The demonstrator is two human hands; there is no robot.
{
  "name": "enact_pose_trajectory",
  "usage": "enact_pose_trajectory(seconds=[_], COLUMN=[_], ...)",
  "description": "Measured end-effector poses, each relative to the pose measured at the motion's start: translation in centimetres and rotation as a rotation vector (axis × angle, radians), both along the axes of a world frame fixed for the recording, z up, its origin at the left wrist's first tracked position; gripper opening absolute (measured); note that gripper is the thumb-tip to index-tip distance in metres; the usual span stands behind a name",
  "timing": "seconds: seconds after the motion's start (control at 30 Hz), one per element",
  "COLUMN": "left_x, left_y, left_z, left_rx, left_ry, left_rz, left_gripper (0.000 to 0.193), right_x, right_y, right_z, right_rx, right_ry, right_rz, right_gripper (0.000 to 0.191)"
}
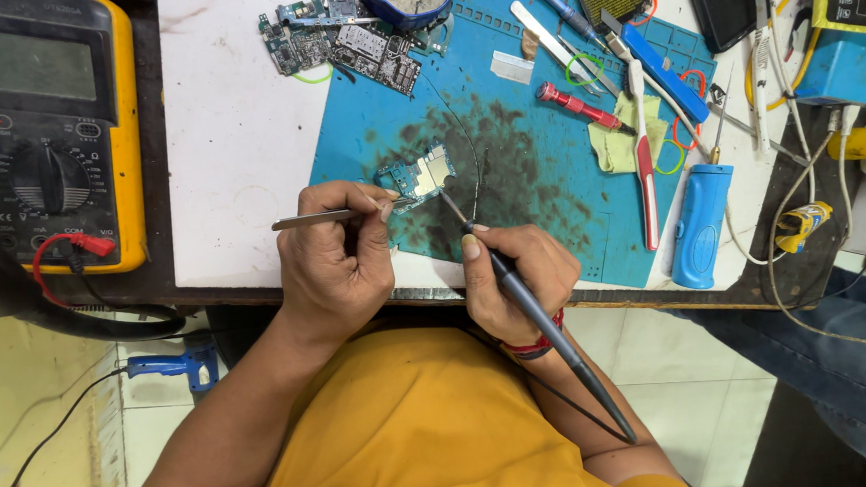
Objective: The person solders a small circuit board on a workbench, holding the board with a metal tool in one hand while applying a soldering iron and solder wire to its contacts. They reposition the board and continue soldering different points, with other phone boards and repair tools spread on the mat.
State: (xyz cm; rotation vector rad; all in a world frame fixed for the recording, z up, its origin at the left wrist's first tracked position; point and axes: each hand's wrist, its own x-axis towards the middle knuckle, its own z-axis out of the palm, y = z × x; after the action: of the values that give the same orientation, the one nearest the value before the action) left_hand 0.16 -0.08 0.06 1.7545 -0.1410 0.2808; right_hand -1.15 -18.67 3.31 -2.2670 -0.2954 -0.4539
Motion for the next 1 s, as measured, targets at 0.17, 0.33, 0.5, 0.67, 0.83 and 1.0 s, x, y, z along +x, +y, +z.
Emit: enact_pose_trajectory(seconds=[0.17, 0.33, 0.5, 0.67, 0.83, 1.0], left_x=[-0.05, 0.00, -0.05, -0.04, -0.02, -0.04], left_y=[-0.07, 0.00, -0.03, -0.05, -0.04, -0.03], left_z=[-0.02, -0.06, -0.06, -0.11, -0.11, -0.10], left_rx=[-0.014, -0.008, -0.013, -0.018, -0.013, -0.012], left_ry=[0.013, -0.005, 0.016, 0.012, 0.006, 0.014], left_rz=[-0.001, 0.001, -0.005, -0.003, -0.010, 0.000], left_gripper=[0.021, 0.020, 0.021, 0.021, 0.021, 0.021], right_x=[0.05, 0.09, 0.17, 0.01, 0.16, 0.20], right_y=[0.00, 0.09, -0.03, 0.00, 0.03, 0.13], right_z=[-0.01, 0.10, 0.15, 0.10, -0.03, -0.14], right_rx=[0.000, 0.002, -0.025, -0.009, -0.012, -0.012], right_ry=[-0.010, 0.005, -0.034, -0.006, -0.028, -0.035], right_rz=[0.025, 0.011, 0.081, 0.004, 0.067, 0.056], right_gripper=[0.011, 0.010, 0.011, 0.011, 0.011, 0.011])
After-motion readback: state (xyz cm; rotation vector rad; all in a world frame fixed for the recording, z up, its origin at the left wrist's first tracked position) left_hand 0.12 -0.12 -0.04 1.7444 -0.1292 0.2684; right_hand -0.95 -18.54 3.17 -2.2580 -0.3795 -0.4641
